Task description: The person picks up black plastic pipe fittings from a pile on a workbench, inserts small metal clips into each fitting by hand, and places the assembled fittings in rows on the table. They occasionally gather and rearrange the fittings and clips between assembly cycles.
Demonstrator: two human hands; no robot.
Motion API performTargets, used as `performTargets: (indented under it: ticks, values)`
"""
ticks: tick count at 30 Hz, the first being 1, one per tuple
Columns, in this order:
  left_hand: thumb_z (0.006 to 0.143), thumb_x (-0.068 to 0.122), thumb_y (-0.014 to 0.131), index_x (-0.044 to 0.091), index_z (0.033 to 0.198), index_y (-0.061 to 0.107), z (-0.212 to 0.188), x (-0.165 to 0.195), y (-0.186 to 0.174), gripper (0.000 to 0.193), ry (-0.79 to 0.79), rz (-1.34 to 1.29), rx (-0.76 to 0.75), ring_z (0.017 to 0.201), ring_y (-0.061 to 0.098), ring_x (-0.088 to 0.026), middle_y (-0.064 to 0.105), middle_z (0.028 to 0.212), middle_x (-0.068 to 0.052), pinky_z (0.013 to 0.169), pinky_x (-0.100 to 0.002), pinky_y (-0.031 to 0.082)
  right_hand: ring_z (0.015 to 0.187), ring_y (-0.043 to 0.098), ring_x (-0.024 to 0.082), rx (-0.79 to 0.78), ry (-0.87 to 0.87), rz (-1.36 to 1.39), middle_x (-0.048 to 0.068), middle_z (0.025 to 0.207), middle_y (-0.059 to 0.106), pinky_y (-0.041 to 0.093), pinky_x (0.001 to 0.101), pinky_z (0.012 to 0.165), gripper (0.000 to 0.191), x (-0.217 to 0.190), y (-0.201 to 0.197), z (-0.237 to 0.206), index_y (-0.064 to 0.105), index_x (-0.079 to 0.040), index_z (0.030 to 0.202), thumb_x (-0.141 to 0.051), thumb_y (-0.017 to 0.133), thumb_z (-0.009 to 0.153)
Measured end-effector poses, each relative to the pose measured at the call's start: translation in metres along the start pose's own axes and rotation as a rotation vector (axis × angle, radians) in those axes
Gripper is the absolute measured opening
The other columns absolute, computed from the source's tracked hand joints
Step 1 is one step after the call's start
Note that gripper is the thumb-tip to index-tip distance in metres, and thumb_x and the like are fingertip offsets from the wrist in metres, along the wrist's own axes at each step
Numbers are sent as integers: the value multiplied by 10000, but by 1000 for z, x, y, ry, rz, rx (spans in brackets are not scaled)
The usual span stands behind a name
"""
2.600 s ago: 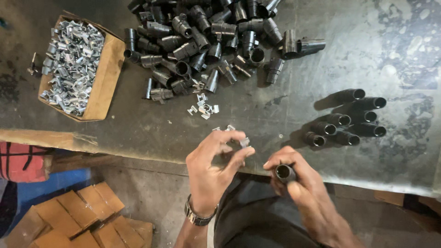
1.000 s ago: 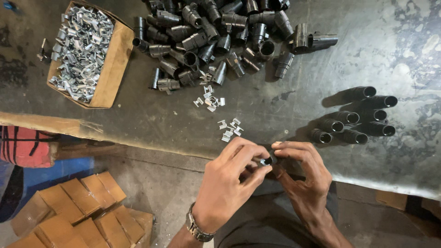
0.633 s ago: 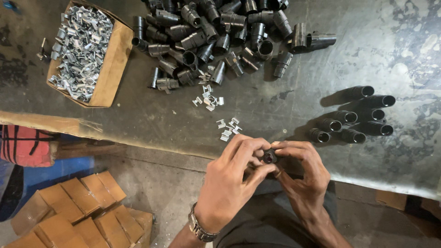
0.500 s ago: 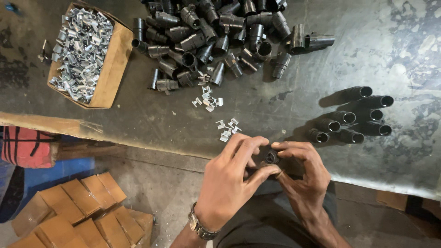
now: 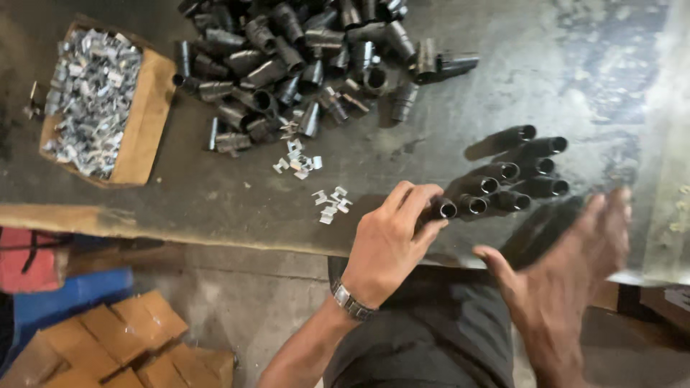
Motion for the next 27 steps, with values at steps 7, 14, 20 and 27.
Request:
performTargets:
  ticks: [7,14,20,27]
  values:
    - [883,102,735,128,1278,565,11,0,20,431,18,61,-74,871,712,-270,661,1072,-42,706,-390,564,1571,-106,481,-162,121,-30,427,1636,-86,-83,564,1275,1670,3,32,38,2,236,1534,-1022,486,548]
    - [897,276,672,-38,1453,461,33,7,56,673,338,726,-214,748,701,-213,584,1080,-112,556,-360,554,1565,-158,476,-139,121,-44,414,1642,-135,-135,547,1266,1657,0,31,50,-32,231,1548,-1029,461,593]
    - [878,130,620,-55,1437,475,79,5,84,606,535,864,-35,665,711,-184,620,1194,-118,563,-333,561,1571,-160,448,-136,82,-61,389,1653,-133,-129,528,1272,1645,17,33,89,-32,199,1559,-1044,413,579]
    - [808,212,683,68,868,732,174,23,114,163,551,728,59,755,751,-256,673,1050,-163,610,-386,581,1601,-40,490,-21,-80,-26,439,1663,-4,-56,543,1294,1558,35,20,177,84,238,1567,-975,504,684]
Point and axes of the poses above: each hand's wrist, its own z-axis towards the middle knuckle, its own y-axis out of the palm, x = y × z, the point moved 10 cm from there along z, towards the middle knuckle
